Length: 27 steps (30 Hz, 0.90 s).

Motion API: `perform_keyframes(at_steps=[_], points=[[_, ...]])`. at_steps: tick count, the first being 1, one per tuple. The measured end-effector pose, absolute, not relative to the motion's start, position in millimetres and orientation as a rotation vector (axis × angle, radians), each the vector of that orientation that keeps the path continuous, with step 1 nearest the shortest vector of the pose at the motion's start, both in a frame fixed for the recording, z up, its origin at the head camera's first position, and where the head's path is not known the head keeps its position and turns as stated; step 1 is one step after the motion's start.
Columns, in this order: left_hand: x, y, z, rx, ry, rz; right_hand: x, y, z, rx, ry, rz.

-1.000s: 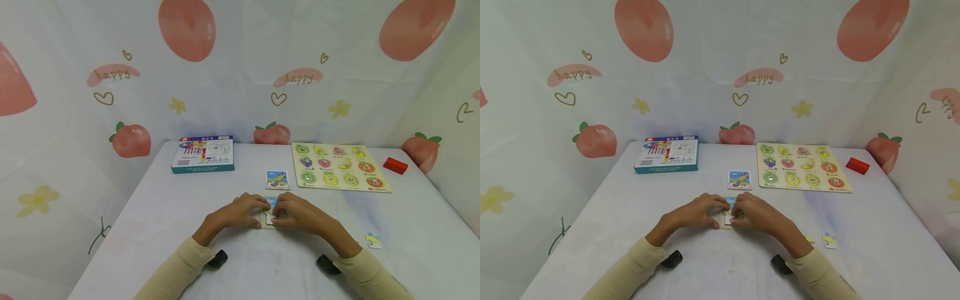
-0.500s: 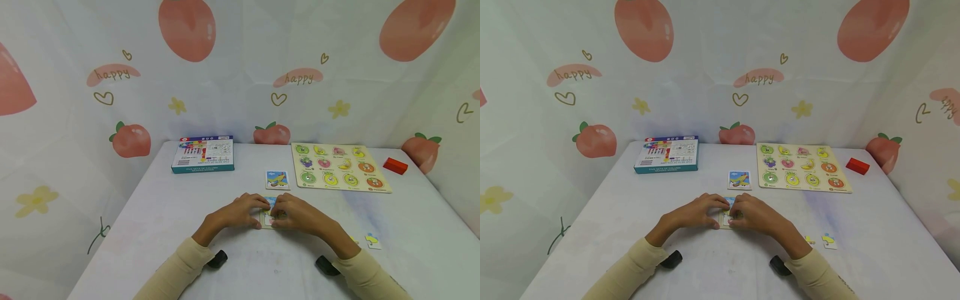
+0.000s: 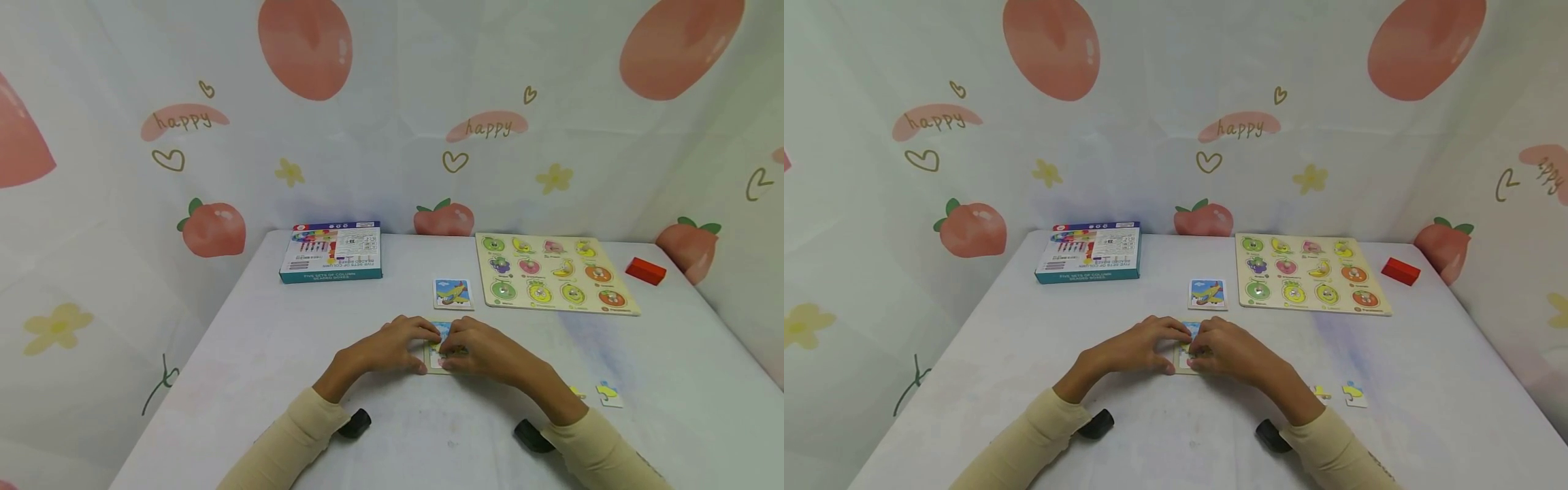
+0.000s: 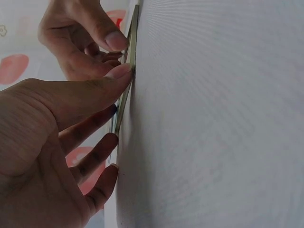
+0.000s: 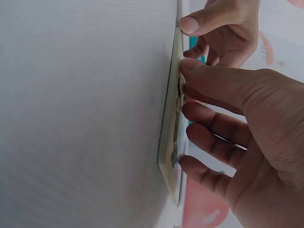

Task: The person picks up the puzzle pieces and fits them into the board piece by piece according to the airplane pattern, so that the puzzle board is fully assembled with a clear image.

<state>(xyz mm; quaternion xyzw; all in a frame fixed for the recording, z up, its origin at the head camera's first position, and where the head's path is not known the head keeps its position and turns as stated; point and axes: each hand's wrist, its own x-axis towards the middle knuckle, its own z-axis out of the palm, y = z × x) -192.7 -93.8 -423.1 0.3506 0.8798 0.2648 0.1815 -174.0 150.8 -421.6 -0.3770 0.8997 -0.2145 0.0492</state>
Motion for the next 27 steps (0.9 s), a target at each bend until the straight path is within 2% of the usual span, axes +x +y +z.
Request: perform_keyframes(at_steps=[14, 27], points=[[-193.0, -93.0, -423.2, 0.977, 2.477, 0.778, -173.4, 150.5, -420.8, -1.08, 2.697, -0.677], [-193.0, -93.9, -424.9, 0.992, 2.495, 0.761, -172.8, 150.8, -419.8, -1.132, 2.694, -0.728]])
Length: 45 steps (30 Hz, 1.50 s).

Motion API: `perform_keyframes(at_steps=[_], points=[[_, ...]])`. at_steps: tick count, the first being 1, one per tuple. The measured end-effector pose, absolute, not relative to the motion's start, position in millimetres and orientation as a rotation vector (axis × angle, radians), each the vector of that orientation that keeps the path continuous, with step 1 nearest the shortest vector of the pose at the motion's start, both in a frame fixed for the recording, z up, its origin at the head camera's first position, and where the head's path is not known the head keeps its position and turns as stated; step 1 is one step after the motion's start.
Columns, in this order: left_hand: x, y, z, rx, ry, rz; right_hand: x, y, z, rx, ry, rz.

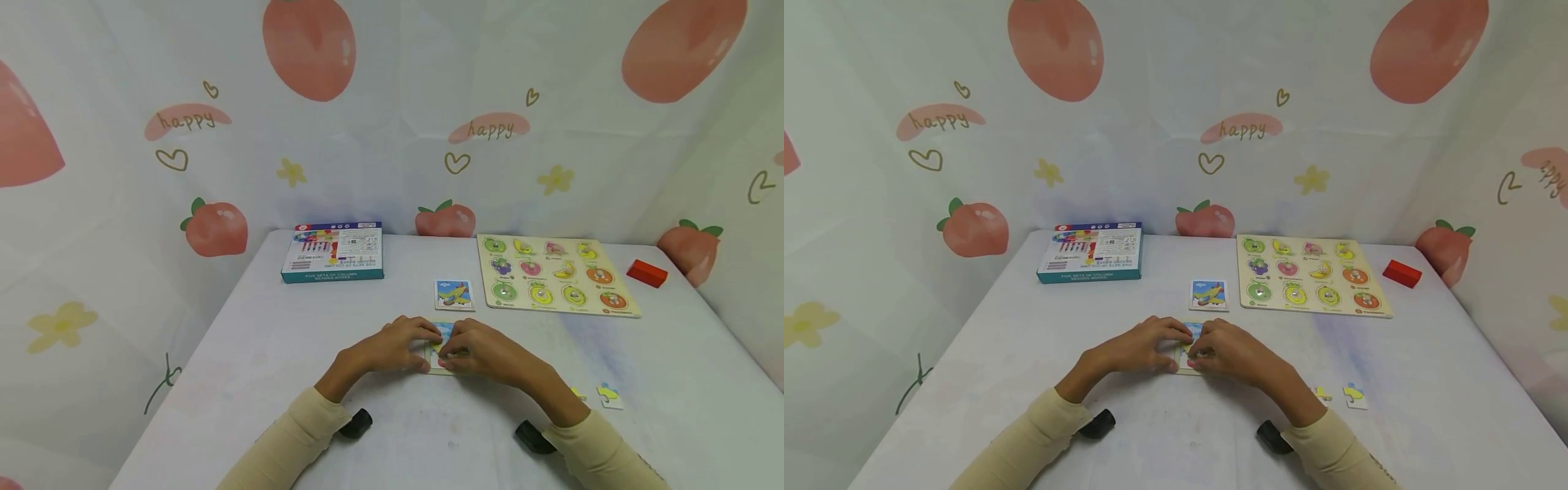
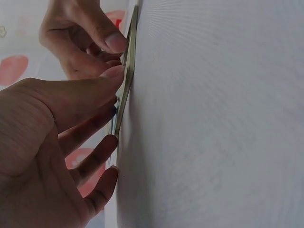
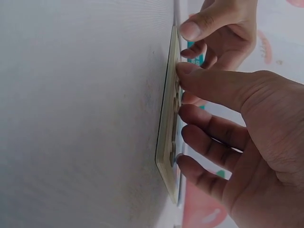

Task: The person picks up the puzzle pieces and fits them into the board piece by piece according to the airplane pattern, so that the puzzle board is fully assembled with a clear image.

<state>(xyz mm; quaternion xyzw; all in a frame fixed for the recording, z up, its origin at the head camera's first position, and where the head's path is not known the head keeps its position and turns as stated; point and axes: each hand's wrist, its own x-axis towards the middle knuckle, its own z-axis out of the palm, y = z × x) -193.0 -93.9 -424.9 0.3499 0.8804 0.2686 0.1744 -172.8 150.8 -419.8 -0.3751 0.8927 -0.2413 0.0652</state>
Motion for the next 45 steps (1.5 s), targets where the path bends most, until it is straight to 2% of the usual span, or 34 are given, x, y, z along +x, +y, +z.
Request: perform_keyframes(at_steps=[20, 29, 45], points=[[-191, -73, -426, 0.807, 2.644, 0.813, -173, 158, -421, -0.972, 2.757, -0.738], [-189, -73, -426, 0.809, 2.639, 0.816, -163, 198, -421, -0.95, 2.851, -0.678], [-189, -76, -426, 0.819, 2.622, 0.835, -125, 277, -418, -0.652, 2.95, -0.578]])
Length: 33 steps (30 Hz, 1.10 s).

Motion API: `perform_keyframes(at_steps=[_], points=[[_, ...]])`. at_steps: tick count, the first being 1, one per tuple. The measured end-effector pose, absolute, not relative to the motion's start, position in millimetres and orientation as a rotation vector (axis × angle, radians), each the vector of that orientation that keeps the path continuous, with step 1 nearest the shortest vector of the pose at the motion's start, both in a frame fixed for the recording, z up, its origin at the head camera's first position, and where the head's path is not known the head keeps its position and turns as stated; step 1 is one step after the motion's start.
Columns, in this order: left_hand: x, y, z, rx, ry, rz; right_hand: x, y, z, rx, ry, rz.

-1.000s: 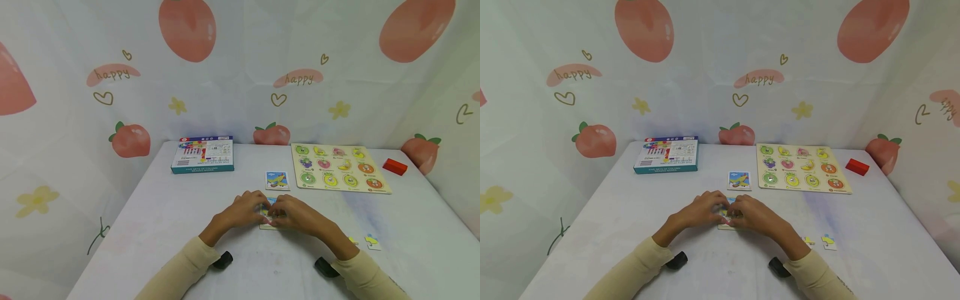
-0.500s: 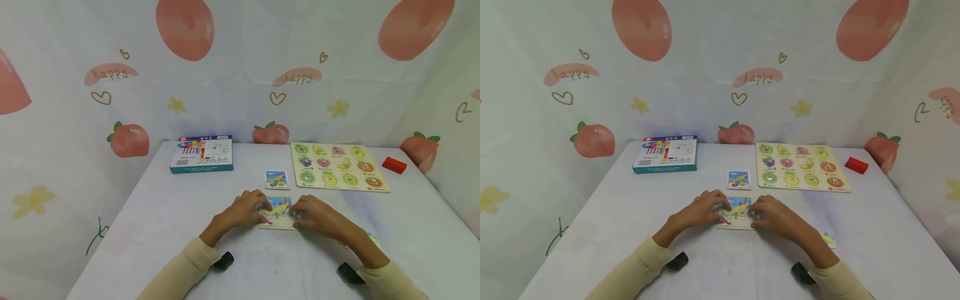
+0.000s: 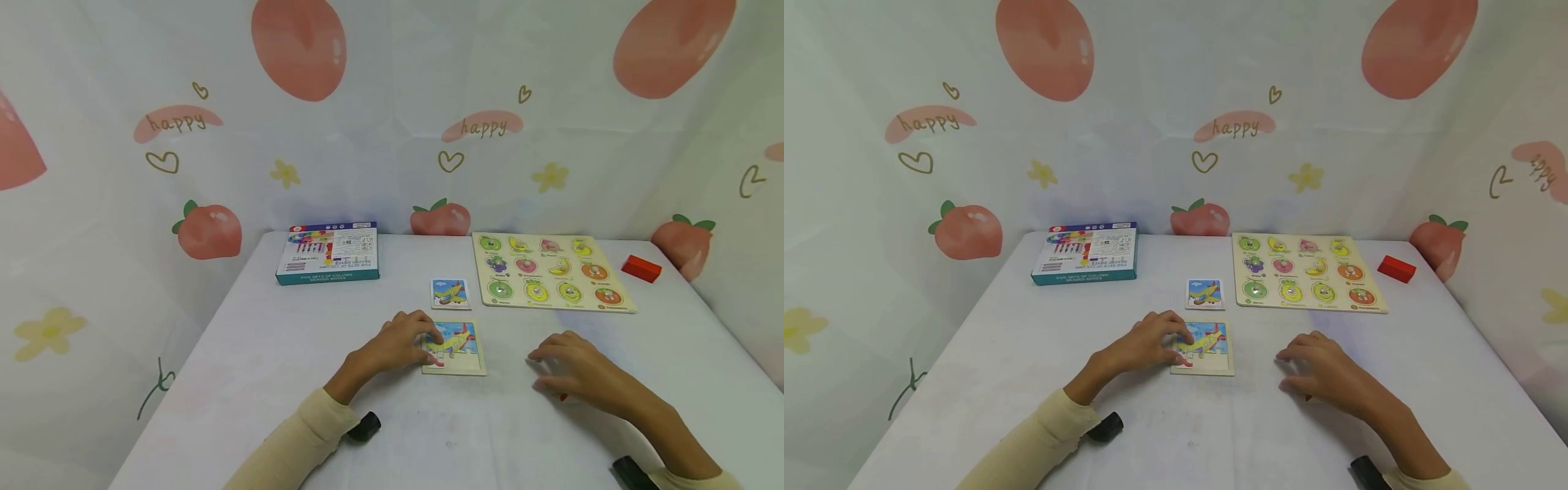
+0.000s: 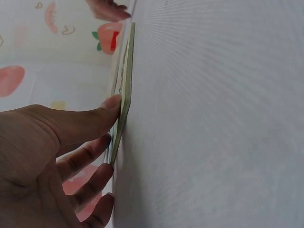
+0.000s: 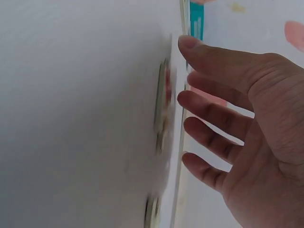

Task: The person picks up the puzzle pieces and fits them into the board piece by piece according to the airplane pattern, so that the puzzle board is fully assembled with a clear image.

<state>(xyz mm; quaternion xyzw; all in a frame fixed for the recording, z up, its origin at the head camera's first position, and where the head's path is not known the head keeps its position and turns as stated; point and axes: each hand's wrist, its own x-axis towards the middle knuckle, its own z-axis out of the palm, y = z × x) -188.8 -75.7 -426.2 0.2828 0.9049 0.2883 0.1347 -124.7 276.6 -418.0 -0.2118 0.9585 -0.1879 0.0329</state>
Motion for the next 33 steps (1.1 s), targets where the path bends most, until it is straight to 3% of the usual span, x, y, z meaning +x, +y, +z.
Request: perform_keyframes(at_steps=[13, 33], points=[[-189, -77, -428, 0.822, 2.623, 0.829, -104, 318, -427, -0.626, 3.0, -0.538], [-190, -76, -426, 0.818, 2.613, 0.852, -99, 329, -427, -0.614, 3.031, -0.472]])
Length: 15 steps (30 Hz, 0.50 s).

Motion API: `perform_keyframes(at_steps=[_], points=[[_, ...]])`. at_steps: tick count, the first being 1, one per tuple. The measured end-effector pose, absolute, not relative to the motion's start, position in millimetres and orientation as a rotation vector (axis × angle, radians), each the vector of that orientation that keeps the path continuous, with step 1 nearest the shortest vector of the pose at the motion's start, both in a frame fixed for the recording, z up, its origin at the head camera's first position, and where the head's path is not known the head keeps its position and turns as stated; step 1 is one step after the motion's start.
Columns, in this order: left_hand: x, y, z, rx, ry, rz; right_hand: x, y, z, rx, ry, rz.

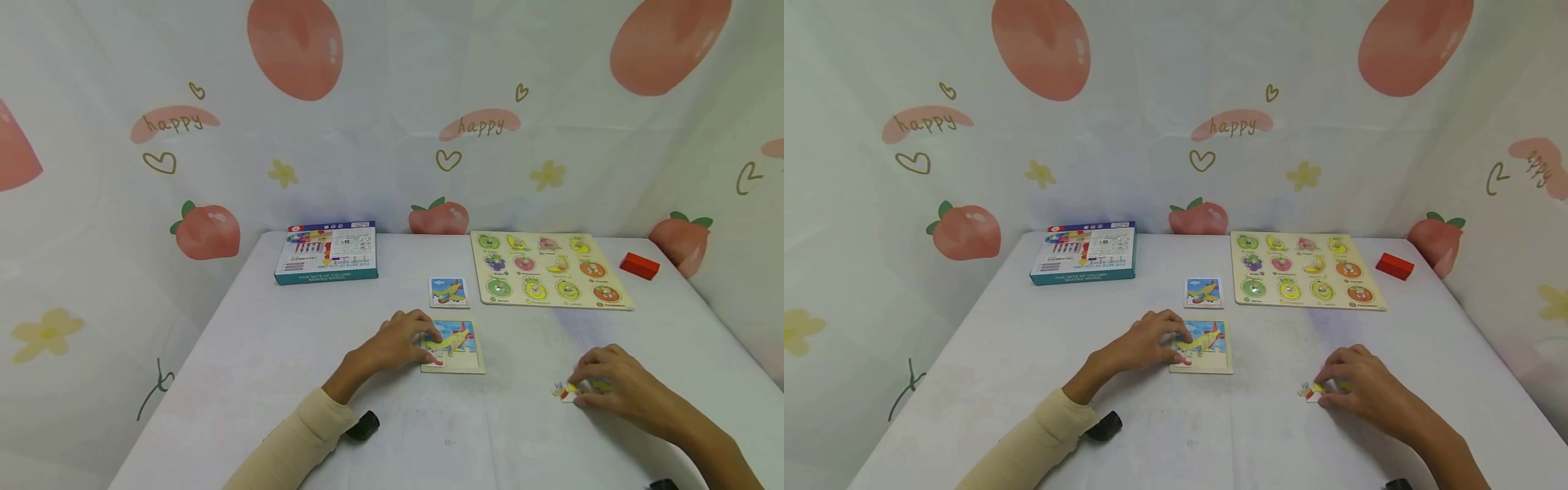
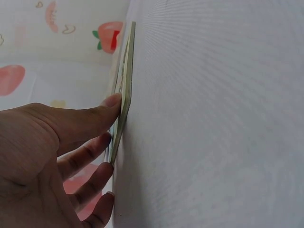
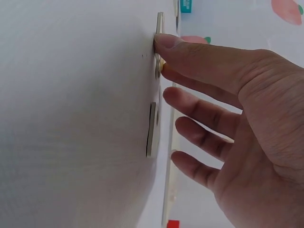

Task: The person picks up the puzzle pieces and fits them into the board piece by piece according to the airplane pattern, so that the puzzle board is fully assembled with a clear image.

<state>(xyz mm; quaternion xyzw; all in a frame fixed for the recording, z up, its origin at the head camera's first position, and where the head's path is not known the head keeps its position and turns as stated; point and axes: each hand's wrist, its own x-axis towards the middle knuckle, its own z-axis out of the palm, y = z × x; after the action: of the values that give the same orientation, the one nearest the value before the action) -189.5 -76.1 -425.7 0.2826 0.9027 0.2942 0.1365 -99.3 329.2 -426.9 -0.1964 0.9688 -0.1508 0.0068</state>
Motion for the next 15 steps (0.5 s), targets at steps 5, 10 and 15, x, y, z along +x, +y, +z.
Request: perform_keyframes(at_steps=[5, 10, 15], points=[[-189.5, -75.2, -426.4, 0.81, 2.612, 0.852, -98.6, 328.8, -425.2, -0.583, 3.01, -0.468], [-189.4, -75.0, -425.8, 0.811, 2.606, 0.848, -96.9, 327.2, -424.8, -0.574, 3.006, -0.489], [-189.7, -75.4, -425.6, 0.807, 2.61, 0.839, -98.8, 323.9, -423.4, -0.571, 2.985, -0.472]])
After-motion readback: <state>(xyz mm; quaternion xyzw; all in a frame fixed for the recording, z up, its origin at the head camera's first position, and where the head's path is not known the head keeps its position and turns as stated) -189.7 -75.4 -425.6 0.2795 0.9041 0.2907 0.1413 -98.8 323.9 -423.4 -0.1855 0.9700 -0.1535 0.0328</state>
